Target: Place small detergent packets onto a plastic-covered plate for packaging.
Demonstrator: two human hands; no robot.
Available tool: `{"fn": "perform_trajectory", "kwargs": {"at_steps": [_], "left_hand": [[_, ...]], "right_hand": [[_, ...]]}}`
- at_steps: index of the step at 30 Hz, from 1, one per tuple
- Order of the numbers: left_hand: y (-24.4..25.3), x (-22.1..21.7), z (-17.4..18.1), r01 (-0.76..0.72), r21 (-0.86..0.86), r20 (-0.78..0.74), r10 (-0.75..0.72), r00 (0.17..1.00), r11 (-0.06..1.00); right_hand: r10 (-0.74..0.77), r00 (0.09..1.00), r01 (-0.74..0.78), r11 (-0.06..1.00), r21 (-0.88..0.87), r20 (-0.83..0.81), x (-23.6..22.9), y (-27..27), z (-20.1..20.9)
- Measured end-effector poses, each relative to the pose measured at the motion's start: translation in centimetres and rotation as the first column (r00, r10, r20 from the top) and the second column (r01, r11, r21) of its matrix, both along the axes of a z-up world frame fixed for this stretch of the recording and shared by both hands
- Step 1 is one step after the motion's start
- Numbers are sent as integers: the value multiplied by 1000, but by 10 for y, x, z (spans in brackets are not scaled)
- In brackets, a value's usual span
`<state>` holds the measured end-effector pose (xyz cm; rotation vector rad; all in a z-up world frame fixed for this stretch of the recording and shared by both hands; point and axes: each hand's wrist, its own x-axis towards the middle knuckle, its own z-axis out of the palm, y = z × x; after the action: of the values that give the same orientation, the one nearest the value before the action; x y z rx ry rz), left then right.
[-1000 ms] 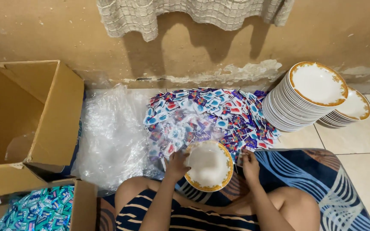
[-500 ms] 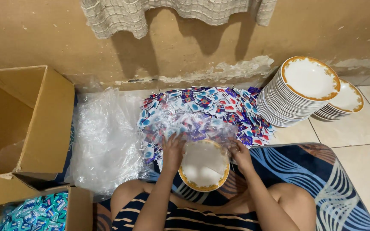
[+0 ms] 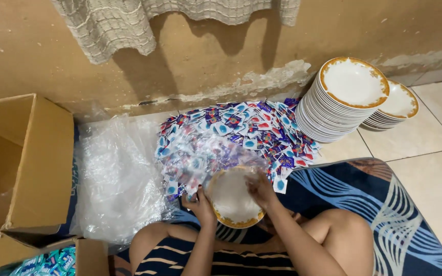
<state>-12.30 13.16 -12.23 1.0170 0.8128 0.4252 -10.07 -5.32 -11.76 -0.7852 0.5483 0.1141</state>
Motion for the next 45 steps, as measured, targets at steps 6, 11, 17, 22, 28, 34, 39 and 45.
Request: {"fn": "perform_trajectory", "kwargs": {"at_steps": [6, 11, 17, 22, 28, 34, 39, 45], "left_hand": [[17, 9, 16, 363, -291, 243, -299, 923, 885], [32, 24, 85, 445, -31, 347, -408, 844, 895], [58, 62, 25, 386, -54, 307, -352, 884, 921], [41, 23, 15, 417, -314, 199, -370, 907, 853], [40, 22, -26, 640, -309, 104, -644, 758, 704], [57, 52, -43, 586, -154, -79, -602, 795, 795], [55, 55, -32, 545, -164, -79, -561, 824, 822], [72, 68, -55, 518, -158, -6, -526, 851, 841]], "right_hand": [[160, 974, -98, 935, -342, 159, 1, 25, 45], [22, 951, 78, 948, -308, 309, 9, 17, 68], [97, 973, -11, 927, -376, 210, 24, -9, 1], [130, 970, -60, 948, -313, 206, 12, 10, 29], [311, 929, -236, 914, -331, 198, 11, 10, 32], [185, 935, -324, 93, -942, -303, 20, -76, -124], [243, 810, -550, -3, -835, -534, -7, -61, -68], [363, 877, -424, 275, -863, -315, -37, -31, 37]]}}
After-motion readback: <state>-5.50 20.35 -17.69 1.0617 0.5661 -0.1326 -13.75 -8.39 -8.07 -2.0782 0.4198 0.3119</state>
